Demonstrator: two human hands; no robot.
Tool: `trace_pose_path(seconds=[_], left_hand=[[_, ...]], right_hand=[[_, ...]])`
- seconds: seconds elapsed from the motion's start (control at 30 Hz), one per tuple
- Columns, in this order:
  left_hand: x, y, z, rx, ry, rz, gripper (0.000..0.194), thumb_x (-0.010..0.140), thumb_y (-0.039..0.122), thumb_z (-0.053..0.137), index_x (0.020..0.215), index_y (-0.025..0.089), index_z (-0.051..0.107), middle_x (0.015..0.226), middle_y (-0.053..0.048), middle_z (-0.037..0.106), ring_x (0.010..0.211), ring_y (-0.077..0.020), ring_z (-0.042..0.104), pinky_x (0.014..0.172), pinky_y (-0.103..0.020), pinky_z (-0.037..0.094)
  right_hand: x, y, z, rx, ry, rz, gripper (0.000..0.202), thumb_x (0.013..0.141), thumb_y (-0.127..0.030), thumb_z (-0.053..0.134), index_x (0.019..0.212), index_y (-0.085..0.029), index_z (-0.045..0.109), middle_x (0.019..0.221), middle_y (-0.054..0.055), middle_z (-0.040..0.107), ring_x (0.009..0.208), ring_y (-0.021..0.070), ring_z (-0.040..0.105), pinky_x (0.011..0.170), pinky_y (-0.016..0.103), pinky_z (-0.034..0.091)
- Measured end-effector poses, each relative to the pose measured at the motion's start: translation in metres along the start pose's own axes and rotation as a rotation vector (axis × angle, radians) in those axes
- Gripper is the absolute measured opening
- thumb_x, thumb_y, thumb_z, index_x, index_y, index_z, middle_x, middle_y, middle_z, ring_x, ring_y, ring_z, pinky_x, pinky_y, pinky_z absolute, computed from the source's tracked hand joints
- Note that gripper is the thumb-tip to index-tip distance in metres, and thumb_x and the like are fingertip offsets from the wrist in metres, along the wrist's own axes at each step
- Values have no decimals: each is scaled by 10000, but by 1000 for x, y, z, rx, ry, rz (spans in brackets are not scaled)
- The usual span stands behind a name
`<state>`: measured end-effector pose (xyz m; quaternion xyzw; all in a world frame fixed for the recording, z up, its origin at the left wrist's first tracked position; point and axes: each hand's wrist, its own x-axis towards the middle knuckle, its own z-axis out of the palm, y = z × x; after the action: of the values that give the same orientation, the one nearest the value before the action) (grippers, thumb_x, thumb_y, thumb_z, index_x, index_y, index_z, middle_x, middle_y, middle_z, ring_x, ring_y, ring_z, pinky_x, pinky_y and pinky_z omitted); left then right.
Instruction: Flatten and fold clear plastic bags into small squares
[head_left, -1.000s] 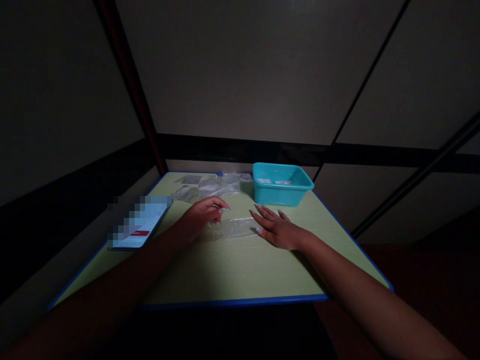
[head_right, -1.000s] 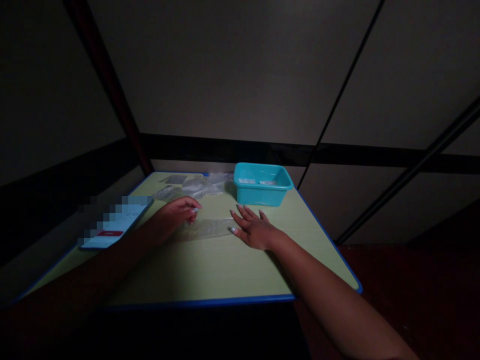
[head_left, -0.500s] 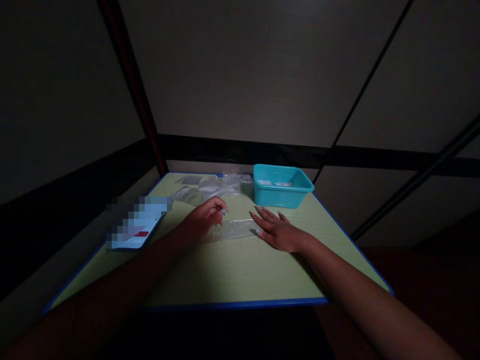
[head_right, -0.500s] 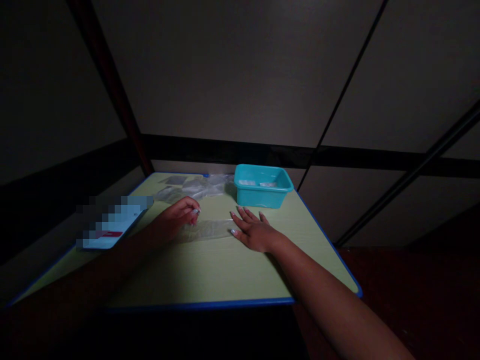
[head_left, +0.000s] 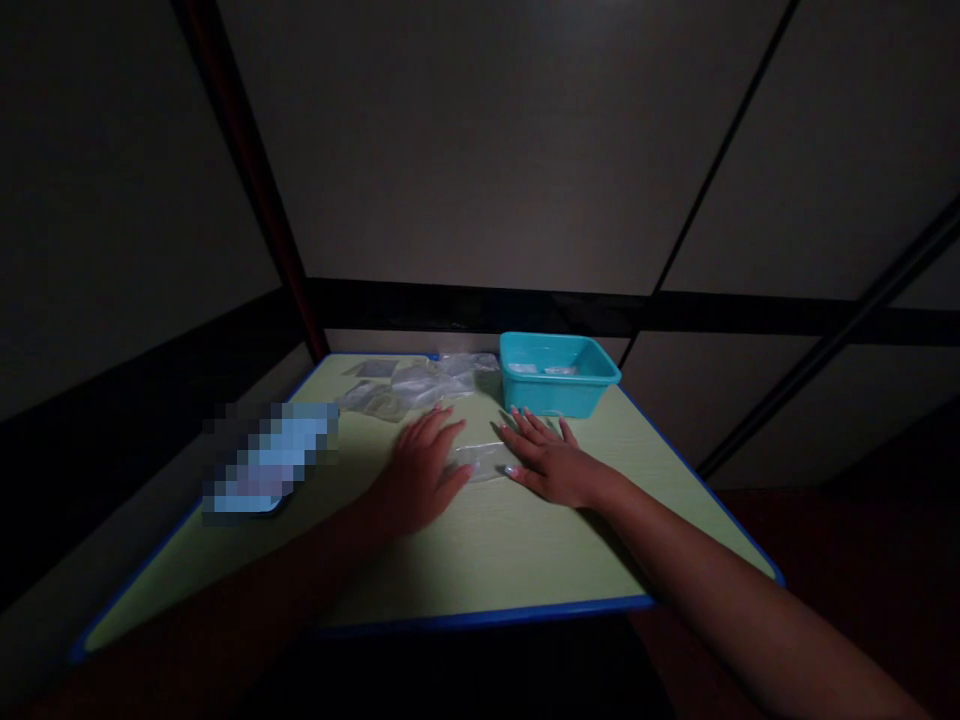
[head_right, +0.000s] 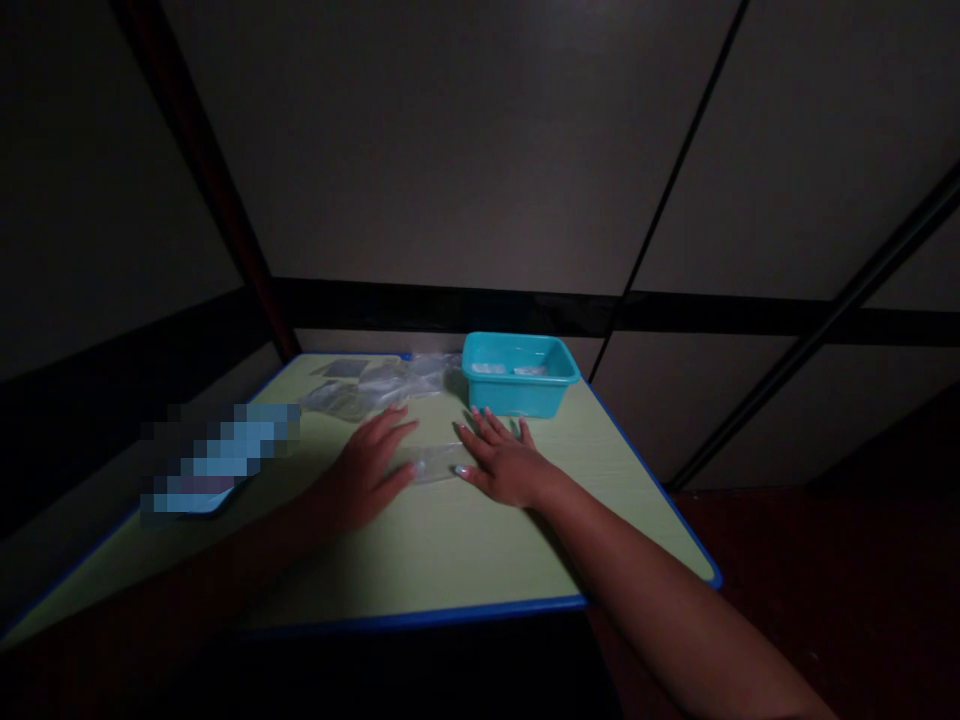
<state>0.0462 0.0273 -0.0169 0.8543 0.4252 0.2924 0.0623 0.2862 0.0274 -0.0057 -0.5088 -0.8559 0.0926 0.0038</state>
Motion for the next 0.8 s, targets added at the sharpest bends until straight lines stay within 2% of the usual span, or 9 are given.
trace_pose_path(seconds=[0.07, 0.13, 0.3, 0.4, 0.57, 0.8], left_hand=[[-7, 10, 6, 56, -157, 70, 590, 860, 405, 472, 1381, 144, 377, 1499, -186, 292, 1393, -335, 217, 1095, -551, 192], [-12, 18, 12, 94, -260, 82, 670, 873, 470, 440, 1440, 145, 289, 1526, -181, 228, 1414, -315, 166, 1104, -535, 188], [-16, 24, 18, 177, -391, -82, 726, 902, 538, 313, 1449, 64, 262, 1520, -214, 184, 1417, -303, 146, 1110, -500, 204], [-17, 23, 21, 212, -399, -108, 722, 905, 532, 301, 1440, 47, 282, 1508, -227, 205, 1411, -310, 165, 1105, -511, 208], [-20, 16, 23, 246, -356, -79, 652, 916, 482, 310, 1442, 97, 303, 1508, -198, 239, 1408, -301, 190, 1097, -513, 221], [-18, 7, 17, 279, -404, -84, 589, 925, 389, 331, 1446, 117, 303, 1516, -177, 217, 1411, -291, 192, 1079, -546, 235]], right_hand=[[-1, -3, 0, -27, 59, -29, 679, 924, -536, 342, 1498, -274, 92, 1555, 86, -19, 1424, 306, -9, 1042, 668, -22], [-1, -7, 2, -31, 81, -76, 691, 926, -540, 333, 1499, -269, 58, 1555, 78, 0, 1428, 286, 7, 1051, 648, -51], [-2, -15, 6, -22, 29, -128, 703, 930, -555, 300, 1501, -230, 50, 1551, 83, 7, 1432, 251, 26, 1084, 610, -1], [-1, -15, 7, -27, 38, -104, 687, 937, -552, 264, 1502, -210, 76, 1549, 90, 25, 1432, 239, 45, 1098, 590, 32], [0, -15, 10, -26, 7, -75, 695, 938, -562, 228, 1502, -178, 97, 1549, 98, 40, 1432, 233, 55, 1110, 570, 81], [-1, -15, 9, 1, -50, 11, 707, 933, -575, 211, 1506, -194, 48, 1550, 90, 10, 1428, 258, 3, 1109, 575, 83]])
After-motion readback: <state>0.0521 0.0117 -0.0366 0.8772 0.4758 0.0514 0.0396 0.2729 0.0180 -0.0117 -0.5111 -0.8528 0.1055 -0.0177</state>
